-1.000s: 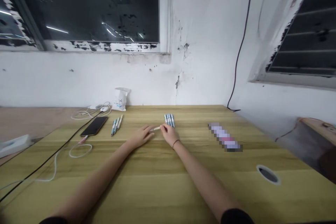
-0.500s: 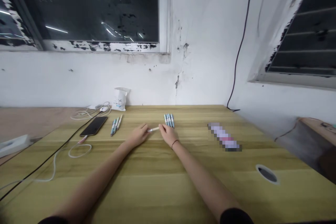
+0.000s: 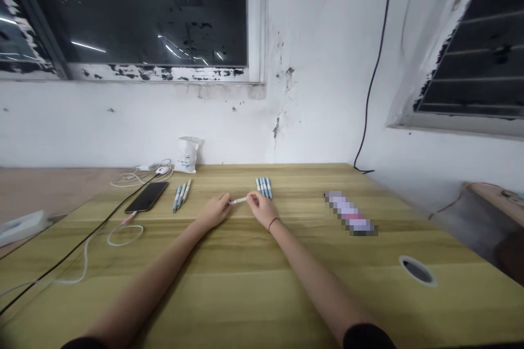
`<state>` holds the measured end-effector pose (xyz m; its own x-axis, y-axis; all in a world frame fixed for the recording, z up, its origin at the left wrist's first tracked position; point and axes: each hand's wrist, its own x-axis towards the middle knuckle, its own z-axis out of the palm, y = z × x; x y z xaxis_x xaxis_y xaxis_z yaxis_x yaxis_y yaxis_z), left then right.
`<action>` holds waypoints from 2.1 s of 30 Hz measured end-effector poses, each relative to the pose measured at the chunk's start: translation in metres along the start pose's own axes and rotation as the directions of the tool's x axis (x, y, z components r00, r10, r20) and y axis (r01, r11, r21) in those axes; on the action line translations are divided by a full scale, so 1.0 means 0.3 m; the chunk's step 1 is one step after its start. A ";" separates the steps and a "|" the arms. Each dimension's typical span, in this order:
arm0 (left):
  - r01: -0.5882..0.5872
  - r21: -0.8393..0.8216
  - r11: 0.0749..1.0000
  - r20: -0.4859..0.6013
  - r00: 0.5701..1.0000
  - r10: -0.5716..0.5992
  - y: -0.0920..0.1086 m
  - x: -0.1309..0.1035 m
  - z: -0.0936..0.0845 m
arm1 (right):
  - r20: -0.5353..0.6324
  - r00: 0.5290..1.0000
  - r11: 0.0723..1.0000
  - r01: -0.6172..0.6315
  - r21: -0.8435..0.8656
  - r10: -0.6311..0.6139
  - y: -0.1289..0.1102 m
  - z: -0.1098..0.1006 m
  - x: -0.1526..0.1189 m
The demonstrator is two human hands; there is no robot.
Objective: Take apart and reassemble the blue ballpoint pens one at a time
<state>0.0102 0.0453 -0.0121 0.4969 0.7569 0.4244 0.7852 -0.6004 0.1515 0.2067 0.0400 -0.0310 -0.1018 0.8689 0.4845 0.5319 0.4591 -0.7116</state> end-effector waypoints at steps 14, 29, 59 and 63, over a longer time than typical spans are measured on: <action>-0.052 -0.157 0.986 0.064 0.996 0.063 -0.056 -0.002 -0.019 | -0.113 0.993 0.997 -0.035 0.063 0.042 0.039 -0.010 0.021; -0.024 -0.044 0.999 -0.152 0.988 0.017 -0.087 0.008 -0.010 | 0.040 0.993 0.955 0.117 -0.274 -0.111 0.016 -0.050 0.015; 0.120 0.018 0.993 0.049 0.991 -0.120 -0.062 -0.007 0.034 | -0.196 0.899 0.653 -0.422 -0.629 0.392 0.136 -0.195 0.047; 0.128 0.026 0.991 0.054 0.990 -0.129 -0.060 -0.007 0.030 | -0.154 0.914 0.644 -0.377 -0.666 0.376 0.135 -0.196 0.045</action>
<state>-0.0015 0.0568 -0.0237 0.4106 0.8410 0.3522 0.8517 -0.4917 0.1811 0.2763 0.0595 -0.0234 0.2359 0.9381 0.2535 0.9407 -0.1550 -0.3019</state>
